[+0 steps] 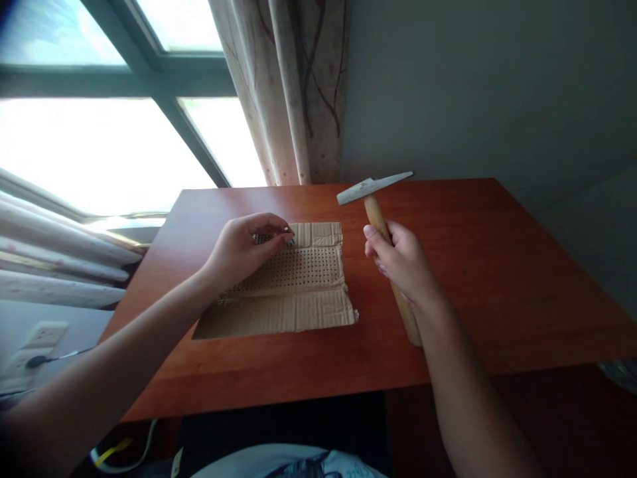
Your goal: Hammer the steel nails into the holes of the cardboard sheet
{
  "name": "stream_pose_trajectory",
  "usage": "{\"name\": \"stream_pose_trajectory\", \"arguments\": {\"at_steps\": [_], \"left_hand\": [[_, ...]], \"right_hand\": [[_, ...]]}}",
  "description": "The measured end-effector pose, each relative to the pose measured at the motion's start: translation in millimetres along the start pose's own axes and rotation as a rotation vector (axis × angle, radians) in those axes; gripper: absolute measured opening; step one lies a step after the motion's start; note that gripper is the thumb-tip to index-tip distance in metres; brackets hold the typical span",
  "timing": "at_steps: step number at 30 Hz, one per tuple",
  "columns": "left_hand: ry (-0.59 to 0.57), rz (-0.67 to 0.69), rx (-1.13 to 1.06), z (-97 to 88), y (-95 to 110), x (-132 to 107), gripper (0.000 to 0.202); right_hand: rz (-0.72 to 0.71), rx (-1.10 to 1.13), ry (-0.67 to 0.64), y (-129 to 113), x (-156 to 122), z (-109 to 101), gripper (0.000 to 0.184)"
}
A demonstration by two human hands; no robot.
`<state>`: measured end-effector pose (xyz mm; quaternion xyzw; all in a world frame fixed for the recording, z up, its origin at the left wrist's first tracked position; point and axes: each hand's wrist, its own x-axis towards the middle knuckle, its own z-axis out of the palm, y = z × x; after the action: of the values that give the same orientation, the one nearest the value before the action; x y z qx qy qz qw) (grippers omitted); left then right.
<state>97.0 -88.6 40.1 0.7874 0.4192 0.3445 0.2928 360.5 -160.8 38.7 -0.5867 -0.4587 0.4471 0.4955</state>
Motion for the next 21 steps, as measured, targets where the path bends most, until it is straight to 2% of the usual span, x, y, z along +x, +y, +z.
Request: {"name": "stream_pose_trajectory", "arguments": {"at_steps": [6, 21], "left_hand": [[0.009, 0.009, 0.073, 1.3, 1.1, 1.2, 0.012], [0.015, -0.001, 0.072, 3.3, -1.8, 2.7, 0.013]], "right_hand": [[-0.007, -0.017, -0.016, -0.8, -2.4, 1.9, 0.035], [-0.008, -0.075, -0.024, 0.1, -6.5, 0.3, 0.037]]}}
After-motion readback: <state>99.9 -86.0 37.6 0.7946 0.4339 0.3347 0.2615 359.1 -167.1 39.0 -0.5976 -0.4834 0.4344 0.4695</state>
